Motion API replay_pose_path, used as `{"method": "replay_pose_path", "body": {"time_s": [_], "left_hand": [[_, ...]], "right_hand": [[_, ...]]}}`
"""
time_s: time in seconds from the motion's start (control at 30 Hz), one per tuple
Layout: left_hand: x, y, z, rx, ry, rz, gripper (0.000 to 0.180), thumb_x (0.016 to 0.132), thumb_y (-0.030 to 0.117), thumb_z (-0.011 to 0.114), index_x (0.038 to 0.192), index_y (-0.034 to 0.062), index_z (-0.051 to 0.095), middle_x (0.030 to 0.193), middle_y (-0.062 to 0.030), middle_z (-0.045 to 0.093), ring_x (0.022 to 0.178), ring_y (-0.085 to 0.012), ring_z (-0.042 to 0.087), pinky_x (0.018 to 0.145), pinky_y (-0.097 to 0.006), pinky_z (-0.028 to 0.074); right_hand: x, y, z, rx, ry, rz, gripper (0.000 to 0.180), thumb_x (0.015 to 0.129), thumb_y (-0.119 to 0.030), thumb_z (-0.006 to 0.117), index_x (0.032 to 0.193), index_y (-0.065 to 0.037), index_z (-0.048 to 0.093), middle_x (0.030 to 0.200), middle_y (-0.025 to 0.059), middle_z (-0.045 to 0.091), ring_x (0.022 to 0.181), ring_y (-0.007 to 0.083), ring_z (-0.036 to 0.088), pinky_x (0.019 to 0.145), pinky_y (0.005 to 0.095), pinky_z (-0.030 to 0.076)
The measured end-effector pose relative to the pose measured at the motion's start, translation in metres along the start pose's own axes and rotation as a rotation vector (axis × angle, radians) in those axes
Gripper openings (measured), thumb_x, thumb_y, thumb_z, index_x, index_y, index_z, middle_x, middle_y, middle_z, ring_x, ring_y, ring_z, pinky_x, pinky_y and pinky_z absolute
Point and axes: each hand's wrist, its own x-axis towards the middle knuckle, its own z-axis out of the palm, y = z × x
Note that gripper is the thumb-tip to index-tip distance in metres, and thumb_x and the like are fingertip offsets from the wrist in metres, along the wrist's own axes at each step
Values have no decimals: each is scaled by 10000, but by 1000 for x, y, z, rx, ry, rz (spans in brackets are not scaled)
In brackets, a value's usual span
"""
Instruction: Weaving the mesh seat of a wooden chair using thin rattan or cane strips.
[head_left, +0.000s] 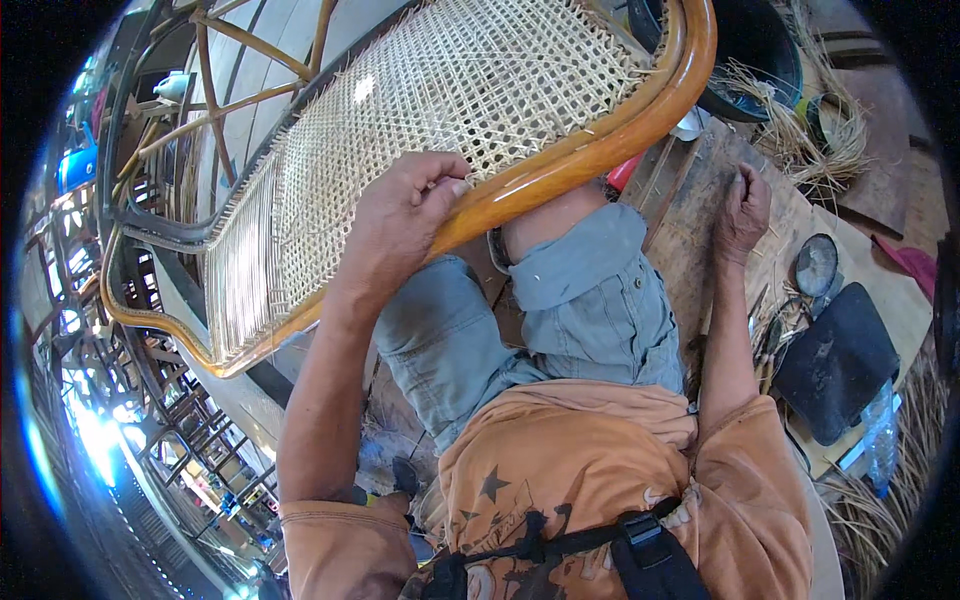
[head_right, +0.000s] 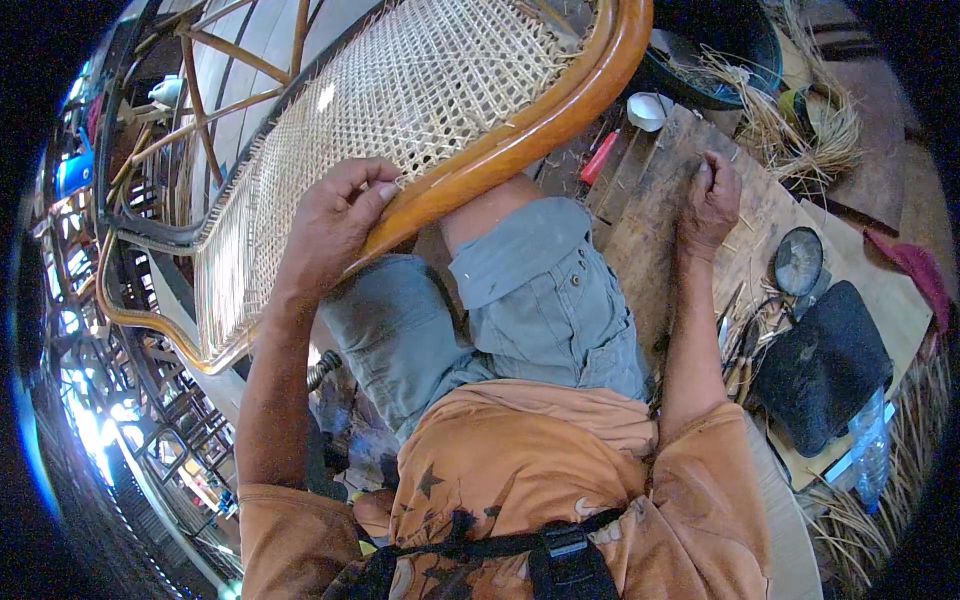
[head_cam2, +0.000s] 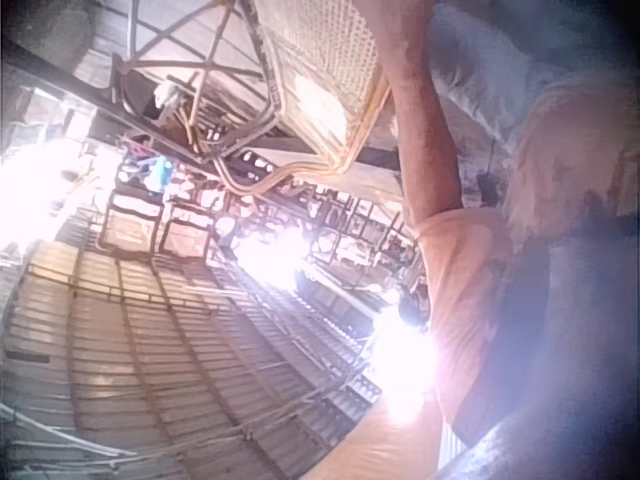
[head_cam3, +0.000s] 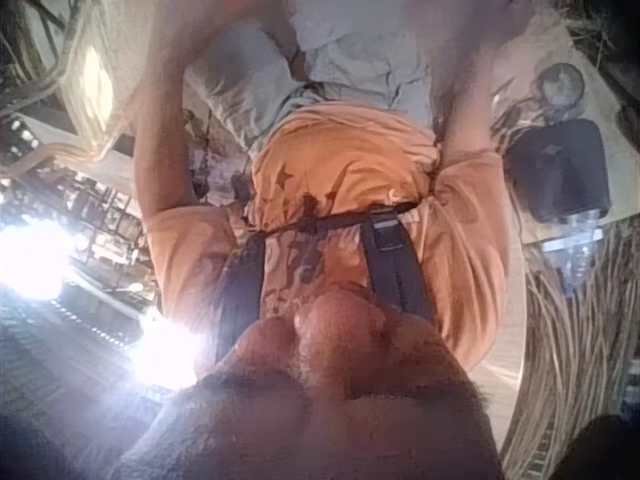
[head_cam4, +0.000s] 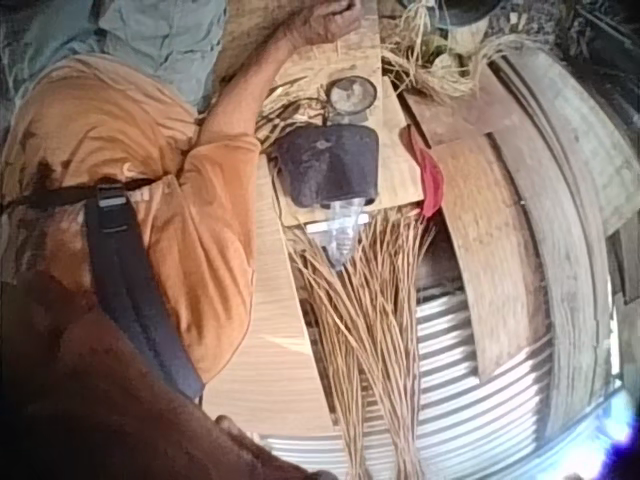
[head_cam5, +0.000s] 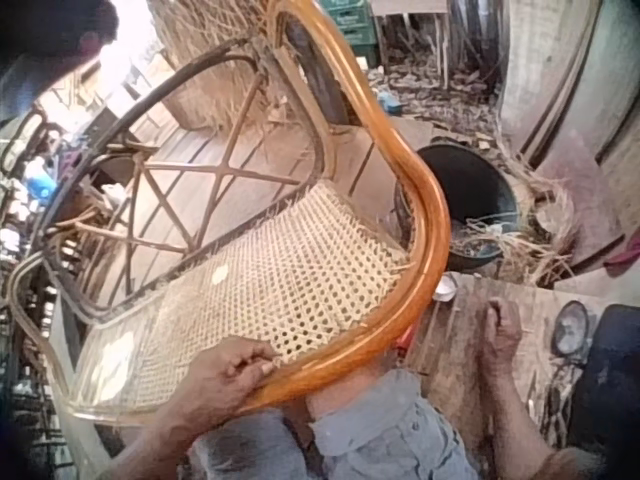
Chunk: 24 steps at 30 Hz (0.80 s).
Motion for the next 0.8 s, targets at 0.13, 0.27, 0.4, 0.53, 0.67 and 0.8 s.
{"method": "replay_pose_path", "body": {"time_s": [0.13,0.27,0.4,0.53,0.67,0.8], "left_hand": [[2,2,5,25,28,-3,142,820,118,589,918,22,628,878,-132,614,800,-238,606,747,-312,472],[3,1,7,162,45,149,127,818,115,586,907,42,639,879,-121,614,811,-267,608,734,-332,482],[-4,4,6,288,32,245,143,821,123,578,931,54,637,871,-121,600,797,-287,607,716,-359,488],[-13,3,5,269,32,316,195,811,156,601,967,44,632,857,-130,581,828,-294,593,728,-374,478],[-30,7,3,395,38,398,370,750,205,666,1063,20,598,976,-132,550,970,-315,523,813,-403,432],[-52,3,11,566,51,358,547,744,230,675,1222,27,502,1157,-153,497,1116,-348,456,955,-437,359]], "right_hand": [[1,-2,2,-1,33,-64,166,850,-63,518,986,-62,613,898,107,603,839,257,590,748,343,468],[0,2,0,5,10,-36,173,864,-76,526,1011,-54,614,917,107,606,854,241,592,767,325,465],[0,0,0,19,29,-56,161,859,-79,527,997,-69,611,896,108,604,826,254,587,743,333,465],[1,0,1,4,19,-57,155,863,-87,529,992,-68,612,894,110,605,825,251,589,743,331,466],[1,2,3,-8,25,-76,154,870,-98,524,991,-59,612,900,120,605,840,261,593,754,334,467],[2,2,0,-39,13,-85,160,874,-102,518,993,-48,610,916,136,605,854,283,593,765,342,467]]}}
